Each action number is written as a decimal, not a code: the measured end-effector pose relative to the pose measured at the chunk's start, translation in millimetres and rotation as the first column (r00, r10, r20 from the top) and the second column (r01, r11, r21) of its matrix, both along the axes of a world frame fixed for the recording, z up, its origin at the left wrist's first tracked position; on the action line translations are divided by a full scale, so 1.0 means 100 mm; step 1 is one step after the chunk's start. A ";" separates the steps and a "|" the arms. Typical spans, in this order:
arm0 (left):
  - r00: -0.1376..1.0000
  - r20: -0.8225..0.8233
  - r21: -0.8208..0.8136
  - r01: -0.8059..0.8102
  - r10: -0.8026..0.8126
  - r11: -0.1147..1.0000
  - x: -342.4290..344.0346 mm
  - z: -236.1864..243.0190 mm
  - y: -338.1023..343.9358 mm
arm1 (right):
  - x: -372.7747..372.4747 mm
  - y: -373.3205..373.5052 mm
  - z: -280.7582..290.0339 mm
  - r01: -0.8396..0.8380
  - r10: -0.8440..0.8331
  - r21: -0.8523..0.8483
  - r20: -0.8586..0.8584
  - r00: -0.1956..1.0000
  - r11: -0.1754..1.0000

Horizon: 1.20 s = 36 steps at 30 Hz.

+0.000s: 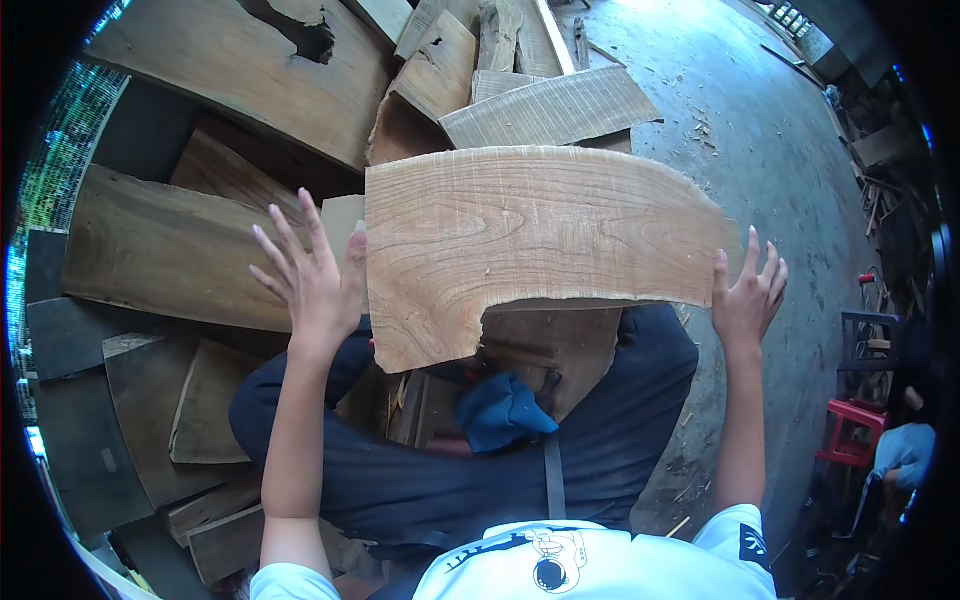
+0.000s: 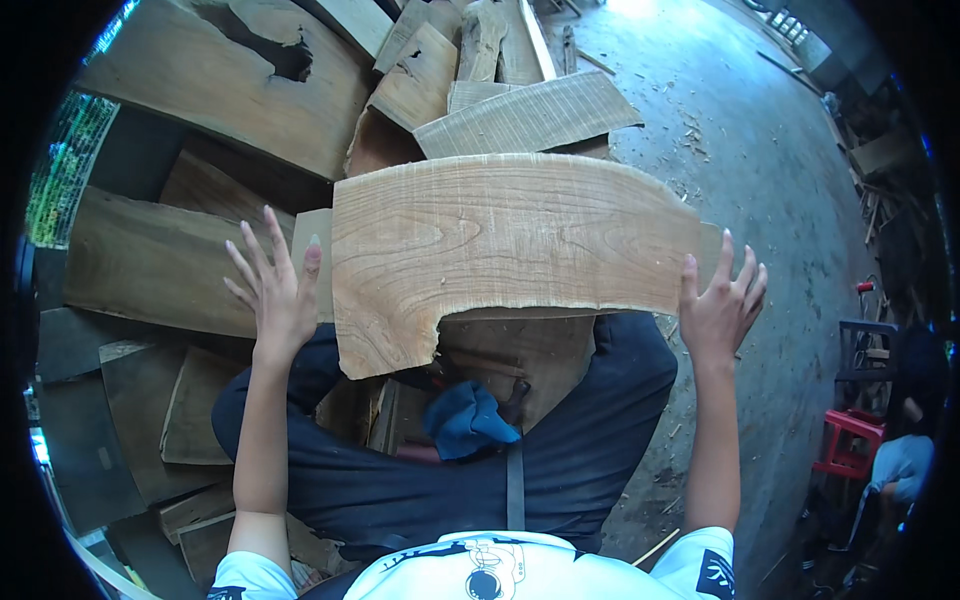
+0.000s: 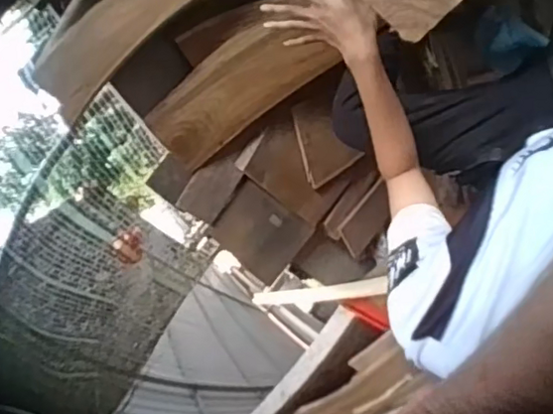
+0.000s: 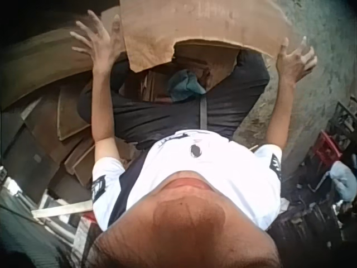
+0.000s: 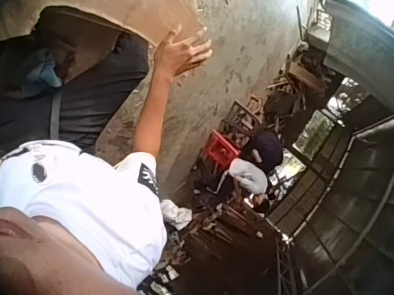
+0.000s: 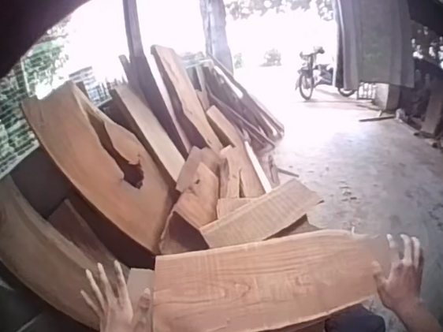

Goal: Cleaning, chiseling, and hammering a piece of wood slab in a workshop environment.

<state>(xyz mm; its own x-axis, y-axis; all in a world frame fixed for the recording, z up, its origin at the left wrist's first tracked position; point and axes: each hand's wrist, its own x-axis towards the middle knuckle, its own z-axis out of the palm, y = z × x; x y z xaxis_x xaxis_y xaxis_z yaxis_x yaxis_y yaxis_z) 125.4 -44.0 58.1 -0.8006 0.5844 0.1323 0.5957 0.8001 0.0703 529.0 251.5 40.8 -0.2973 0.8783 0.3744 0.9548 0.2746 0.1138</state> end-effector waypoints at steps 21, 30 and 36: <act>0.966 0.126 0.096 0.216 -0.227 0.972 0.26 -0.83 0.28 | -1.26 -2.06 -1.28 -0.631 0.556 -0.678 -0.379 0.740 0.377; 0.975 0.077 0.097 0.202 -0.210 0.975 0.29 -0.92 0.26 | -1.43 -2.04 -1.21 -0.509 0.628 -0.791 -0.213 0.749 0.339; 0.971 0.099 0.129 0.202 -0.215 0.971 0.28 -0.91 0.27 | -1.45 -2.27 -0.97 -0.575 0.694 -0.630 -0.079 0.716 0.522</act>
